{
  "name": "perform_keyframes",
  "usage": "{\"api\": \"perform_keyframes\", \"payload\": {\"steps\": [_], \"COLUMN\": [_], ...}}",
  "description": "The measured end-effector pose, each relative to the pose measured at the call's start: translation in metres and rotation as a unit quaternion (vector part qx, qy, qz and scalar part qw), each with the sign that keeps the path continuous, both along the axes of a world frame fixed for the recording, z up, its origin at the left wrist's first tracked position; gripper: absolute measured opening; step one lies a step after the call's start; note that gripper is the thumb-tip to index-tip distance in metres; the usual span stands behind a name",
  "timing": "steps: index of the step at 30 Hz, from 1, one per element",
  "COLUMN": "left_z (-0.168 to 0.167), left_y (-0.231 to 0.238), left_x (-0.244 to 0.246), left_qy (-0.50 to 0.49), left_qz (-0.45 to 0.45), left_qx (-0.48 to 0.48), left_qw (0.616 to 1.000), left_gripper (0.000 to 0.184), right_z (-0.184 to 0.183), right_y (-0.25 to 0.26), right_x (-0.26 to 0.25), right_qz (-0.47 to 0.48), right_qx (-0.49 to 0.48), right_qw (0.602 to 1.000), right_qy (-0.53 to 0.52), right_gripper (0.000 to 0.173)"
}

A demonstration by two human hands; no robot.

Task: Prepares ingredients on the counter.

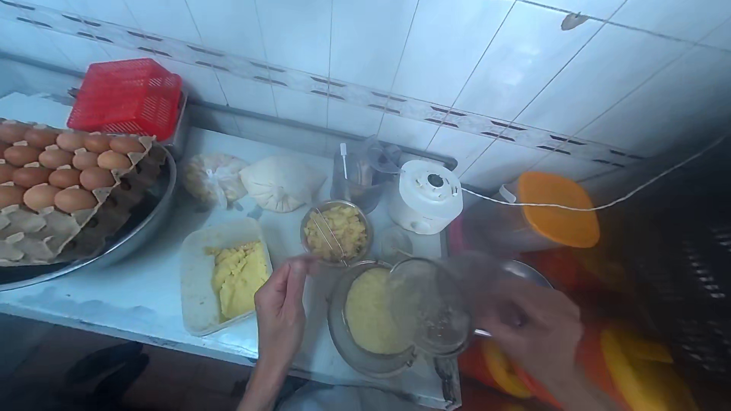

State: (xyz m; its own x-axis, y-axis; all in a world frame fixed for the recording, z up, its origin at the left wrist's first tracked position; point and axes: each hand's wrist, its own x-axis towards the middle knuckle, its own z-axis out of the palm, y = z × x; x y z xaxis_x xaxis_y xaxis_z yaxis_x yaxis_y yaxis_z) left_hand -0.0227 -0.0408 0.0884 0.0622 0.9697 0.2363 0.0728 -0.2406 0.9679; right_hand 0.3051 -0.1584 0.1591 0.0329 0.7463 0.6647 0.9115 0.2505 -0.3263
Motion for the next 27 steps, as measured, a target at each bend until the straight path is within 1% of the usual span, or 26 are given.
{"api": "perform_keyframes", "payload": {"steps": [1, 3, 5, 6, 8, 10, 12, 14, 19, 22, 24, 27], "left_z": [-0.007, -0.023, -0.037, -0.044, -0.056, -0.061, -0.066, -0.073, -0.080, -0.079, -0.080, -0.085], "left_y": [-0.004, -0.016, -0.029, -0.034, -0.042, -0.049, -0.054, -0.056, -0.056, -0.058, -0.058, -0.054], "left_x": [-0.006, -0.012, -0.011, -0.008, -0.001, 0.005, 0.010, 0.013, 0.013, 0.016, 0.018, 0.015], "left_qy": [0.038, 0.132, 0.209, 0.225, 0.231, 0.226, 0.226, 0.222, 0.223, 0.239, 0.249, 0.237], "left_qz": [-0.011, -0.038, -0.051, -0.058, -0.074, -0.086, -0.093, -0.104, -0.144, -0.147, -0.141, -0.152], "left_qx": [-0.017, -0.050, -0.083, -0.104, -0.150, -0.189, -0.202, -0.210, -0.231, -0.236, -0.238, -0.229], "left_qw": [0.999, 0.989, 0.973, 0.967, 0.959, 0.952, 0.948, 0.946, 0.936, 0.930, 0.928, 0.932], "left_gripper": [0.045, 0.046, 0.052, 0.057, 0.065, 0.070, 0.072, 0.071, 0.064, 0.064, 0.066, 0.065], "right_z": [-0.002, -0.012, -0.030, -0.038, -0.052, -0.069, -0.085, -0.097, -0.125, -0.133, -0.135, -0.135], "right_y": [0.000, -0.004, -0.012, -0.017, -0.023, -0.029, -0.031, -0.029, -0.022, -0.015, -0.012, -0.010], "right_x": [0.009, 0.023, 0.035, 0.038, 0.044, 0.048, 0.050, 0.053, 0.054, 0.048, 0.043, 0.043], "right_qz": [-0.036, -0.107, -0.157, -0.174, -0.181, -0.162, -0.155, -0.159, -0.136, -0.132, -0.140, -0.164], "right_qx": [-0.007, -0.021, -0.019, -0.011, 0.016, 0.054, 0.085, 0.104, 0.145, 0.171, 0.163, 0.094], "right_qw": [0.997, 0.977, 0.940, 0.915, 0.868, 0.837, 0.818, 0.807, 0.806, 0.810, 0.817, 0.836], "right_qy": [0.068, 0.181, 0.302, 0.363, 0.462, 0.519, 0.548, 0.559, 0.558, 0.545, 0.535, 0.515], "right_gripper": [0.028, 0.030, 0.033, 0.033, 0.033, 0.034, 0.034, 0.033, 0.033, 0.030, 0.030, 0.030]}}
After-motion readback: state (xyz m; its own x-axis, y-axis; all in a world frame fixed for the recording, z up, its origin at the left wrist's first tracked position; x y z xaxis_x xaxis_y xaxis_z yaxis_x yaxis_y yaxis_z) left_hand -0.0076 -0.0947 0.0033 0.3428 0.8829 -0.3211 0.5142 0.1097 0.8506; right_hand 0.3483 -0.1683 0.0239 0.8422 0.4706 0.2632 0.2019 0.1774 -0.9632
